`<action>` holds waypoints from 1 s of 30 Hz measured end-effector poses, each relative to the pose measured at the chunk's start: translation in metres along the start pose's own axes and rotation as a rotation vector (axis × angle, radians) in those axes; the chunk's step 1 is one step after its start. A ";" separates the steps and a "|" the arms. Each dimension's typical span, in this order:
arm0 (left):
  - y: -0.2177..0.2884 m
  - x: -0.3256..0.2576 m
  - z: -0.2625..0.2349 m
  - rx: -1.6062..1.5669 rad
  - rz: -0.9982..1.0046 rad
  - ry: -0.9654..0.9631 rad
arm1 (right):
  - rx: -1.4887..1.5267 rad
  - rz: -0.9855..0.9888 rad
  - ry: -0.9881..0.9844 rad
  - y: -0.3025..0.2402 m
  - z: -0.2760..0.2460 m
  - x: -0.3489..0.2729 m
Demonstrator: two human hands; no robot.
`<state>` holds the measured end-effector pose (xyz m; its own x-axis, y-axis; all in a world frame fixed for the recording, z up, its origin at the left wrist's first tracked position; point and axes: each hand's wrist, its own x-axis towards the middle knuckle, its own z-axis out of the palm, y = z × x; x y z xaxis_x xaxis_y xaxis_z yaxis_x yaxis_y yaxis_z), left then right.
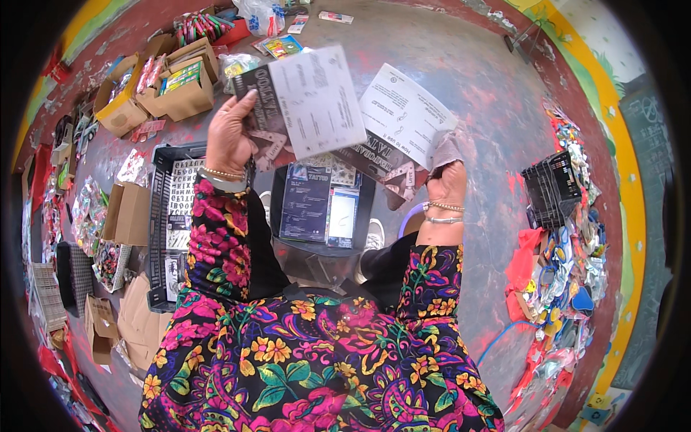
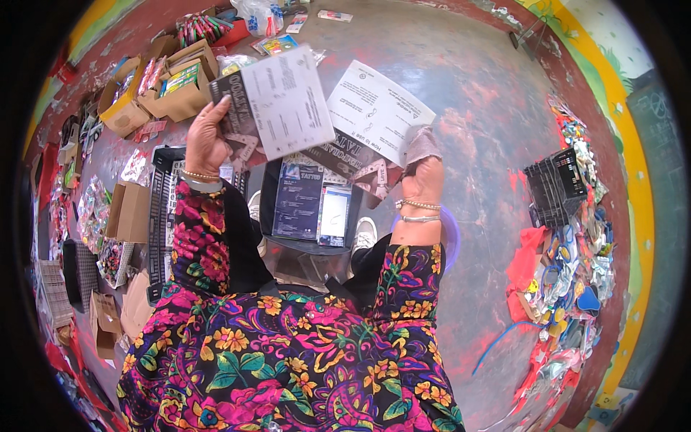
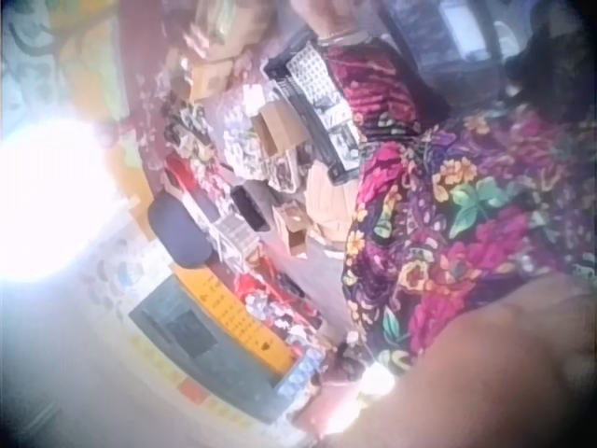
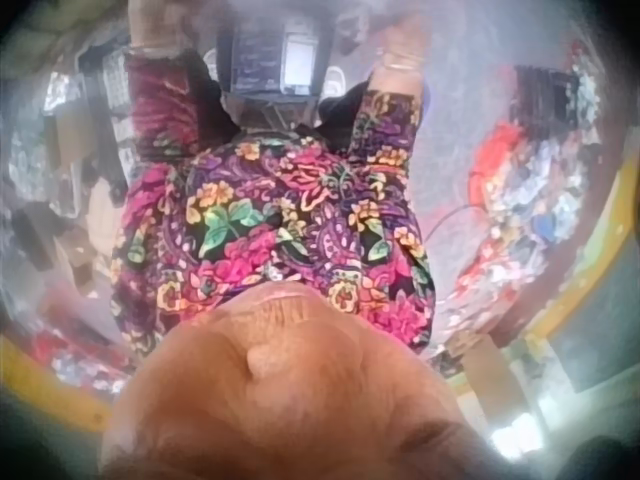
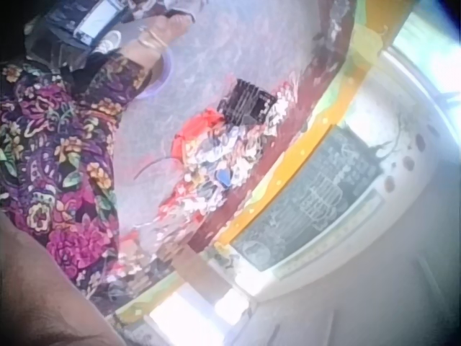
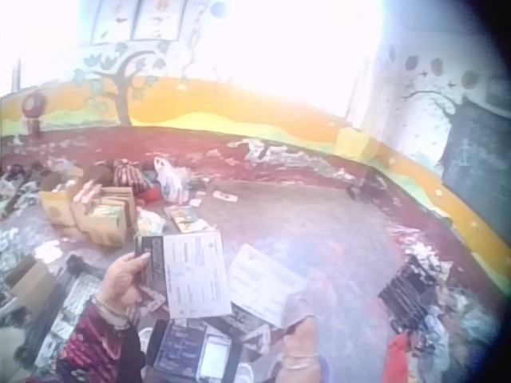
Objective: The person sits on the floor and wipes various stationery items, including a black box, a colorful package, and a white plastic container, using a cloth. The person dips the cloth into a purple bowl of water to clean it and then places the cleaned items into a black crate.
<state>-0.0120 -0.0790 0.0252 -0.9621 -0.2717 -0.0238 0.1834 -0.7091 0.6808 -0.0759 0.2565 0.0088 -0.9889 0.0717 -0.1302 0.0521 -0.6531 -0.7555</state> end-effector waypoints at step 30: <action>-0.070 -0.011 0.037 -0.287 0.002 -0.019 | 0.297 0.221 -0.131 0.041 0.020 -0.010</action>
<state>-0.0215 -0.0020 0.0054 -0.9647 -0.2632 -0.0075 0.2324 -0.8645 0.4457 -0.0665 0.2134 -0.0081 -0.9687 -0.1793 -0.1716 0.2423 -0.8333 -0.4968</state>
